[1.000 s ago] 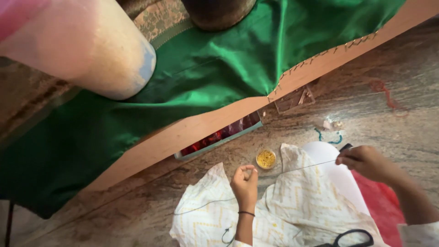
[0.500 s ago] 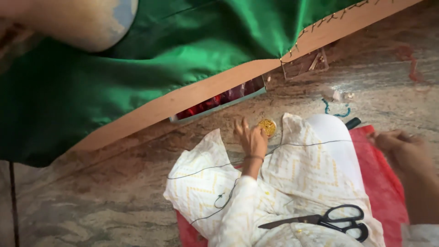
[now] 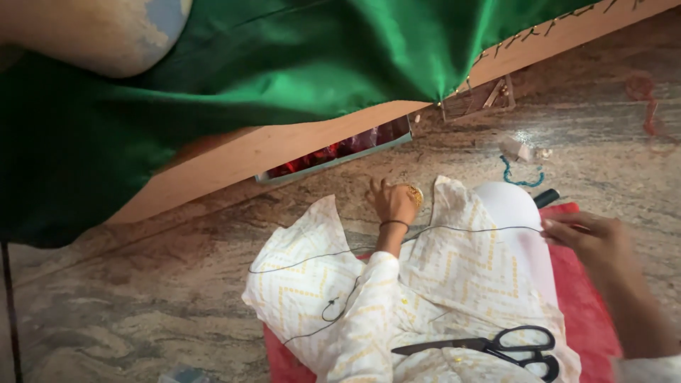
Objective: Sew decorative tassels and beads onto the edge of a piece of green fabric.
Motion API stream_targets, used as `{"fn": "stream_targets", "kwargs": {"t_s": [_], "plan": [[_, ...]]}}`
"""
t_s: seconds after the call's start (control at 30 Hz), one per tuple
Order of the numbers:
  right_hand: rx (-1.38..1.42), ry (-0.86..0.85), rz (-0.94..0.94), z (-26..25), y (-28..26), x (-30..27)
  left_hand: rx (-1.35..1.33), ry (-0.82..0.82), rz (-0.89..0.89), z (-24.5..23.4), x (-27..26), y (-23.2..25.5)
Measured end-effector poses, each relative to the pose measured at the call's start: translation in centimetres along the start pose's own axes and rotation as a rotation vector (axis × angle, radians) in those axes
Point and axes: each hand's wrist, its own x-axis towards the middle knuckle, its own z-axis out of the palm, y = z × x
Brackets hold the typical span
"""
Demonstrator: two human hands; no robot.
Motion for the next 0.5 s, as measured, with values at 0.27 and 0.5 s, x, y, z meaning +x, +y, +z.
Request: {"fn": "stream_targets", "kwargs": {"t_s": [0.27,0.5], "plan": [[0.095,-0.208,-0.289,7.7,-10.5,-4.2,-1.324,-0.047,0.020,-11.5,-6.1,2.0],[0.386,-0.218,-0.670,10.8,-16.5,-9.2,-1.897,-0.279,0.226,-18.9,-10.7,3.7]]}}
